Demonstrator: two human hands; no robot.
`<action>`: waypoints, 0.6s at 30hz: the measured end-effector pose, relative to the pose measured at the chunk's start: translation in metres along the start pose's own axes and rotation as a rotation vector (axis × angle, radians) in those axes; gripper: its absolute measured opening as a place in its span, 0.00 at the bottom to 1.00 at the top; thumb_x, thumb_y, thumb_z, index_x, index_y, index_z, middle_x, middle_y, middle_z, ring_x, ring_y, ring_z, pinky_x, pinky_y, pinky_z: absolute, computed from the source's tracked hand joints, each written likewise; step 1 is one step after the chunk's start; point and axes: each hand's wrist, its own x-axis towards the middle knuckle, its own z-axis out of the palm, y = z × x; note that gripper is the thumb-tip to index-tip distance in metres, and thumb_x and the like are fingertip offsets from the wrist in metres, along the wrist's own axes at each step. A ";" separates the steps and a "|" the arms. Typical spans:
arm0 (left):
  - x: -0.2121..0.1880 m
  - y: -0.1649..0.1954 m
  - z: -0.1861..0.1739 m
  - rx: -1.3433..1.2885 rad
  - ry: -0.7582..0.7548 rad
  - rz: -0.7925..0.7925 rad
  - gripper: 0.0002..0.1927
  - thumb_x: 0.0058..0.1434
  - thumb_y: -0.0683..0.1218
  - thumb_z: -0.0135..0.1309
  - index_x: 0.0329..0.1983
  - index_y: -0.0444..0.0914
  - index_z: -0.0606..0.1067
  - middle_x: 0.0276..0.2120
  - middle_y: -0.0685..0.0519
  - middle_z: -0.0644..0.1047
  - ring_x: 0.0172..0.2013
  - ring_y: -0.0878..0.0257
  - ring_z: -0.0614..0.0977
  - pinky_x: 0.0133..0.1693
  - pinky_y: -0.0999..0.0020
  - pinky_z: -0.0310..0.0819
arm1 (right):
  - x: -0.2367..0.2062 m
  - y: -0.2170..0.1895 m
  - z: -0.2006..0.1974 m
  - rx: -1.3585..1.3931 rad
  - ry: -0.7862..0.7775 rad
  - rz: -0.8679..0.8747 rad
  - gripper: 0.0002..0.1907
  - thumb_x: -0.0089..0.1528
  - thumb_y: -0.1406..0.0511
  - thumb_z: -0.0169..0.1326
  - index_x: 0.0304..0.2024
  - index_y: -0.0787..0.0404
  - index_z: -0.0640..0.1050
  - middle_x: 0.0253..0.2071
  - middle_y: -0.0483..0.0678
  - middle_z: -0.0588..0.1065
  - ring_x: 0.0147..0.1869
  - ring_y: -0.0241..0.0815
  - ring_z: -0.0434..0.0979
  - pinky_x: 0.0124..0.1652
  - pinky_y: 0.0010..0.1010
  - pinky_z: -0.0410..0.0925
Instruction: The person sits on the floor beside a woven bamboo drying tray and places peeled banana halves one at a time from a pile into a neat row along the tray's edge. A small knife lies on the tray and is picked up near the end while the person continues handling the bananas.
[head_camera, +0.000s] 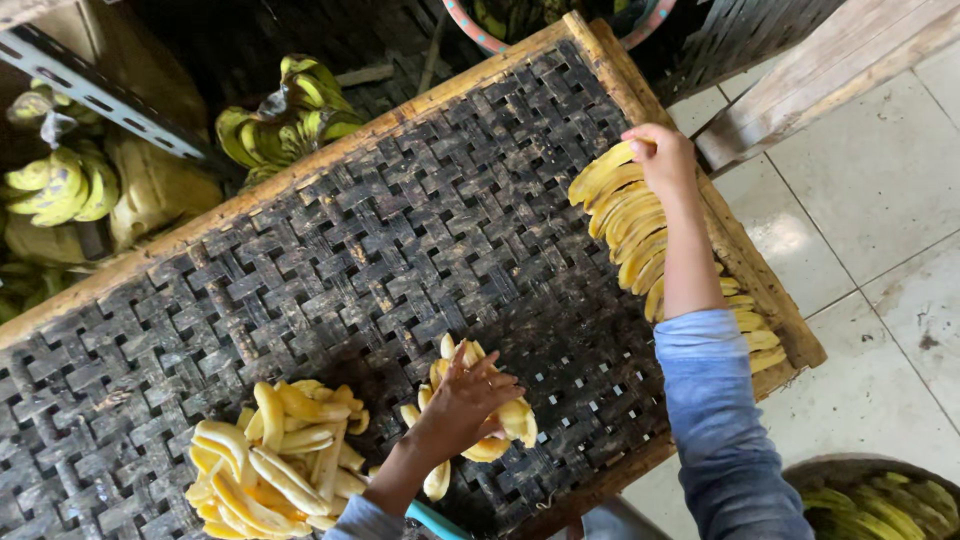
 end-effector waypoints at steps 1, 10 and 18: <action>0.001 0.003 0.004 0.002 0.009 -0.007 0.29 0.56 0.53 0.63 0.62 0.46 0.73 0.58 0.55 0.76 0.68 0.52 0.65 0.70 0.40 0.36 | 0.000 0.003 0.000 -0.012 0.033 -0.071 0.09 0.66 0.74 0.56 0.46 0.62 0.82 0.40 0.47 0.82 0.40 0.38 0.82 0.42 0.30 0.73; 0.007 0.013 0.002 -0.207 0.404 -0.112 0.25 0.64 0.43 0.60 0.65 0.40 0.73 0.51 0.47 0.80 0.50 0.54 0.81 0.53 0.57 0.76 | -0.037 -0.039 0.018 -0.315 0.438 -0.278 0.14 0.65 0.76 0.50 0.49 0.57 0.79 0.51 0.54 0.76 0.51 0.48 0.77 0.42 0.34 0.73; 0.031 -0.007 -0.010 -1.367 1.073 -0.529 0.28 0.62 0.34 0.56 0.66 0.35 0.70 0.53 0.47 0.80 0.47 0.62 0.82 0.48 0.66 0.78 | -0.207 -0.143 0.086 0.295 -0.810 -0.013 0.19 0.68 0.61 0.53 0.59 0.60 0.74 0.53 0.47 0.79 0.55 0.38 0.80 0.54 0.29 0.74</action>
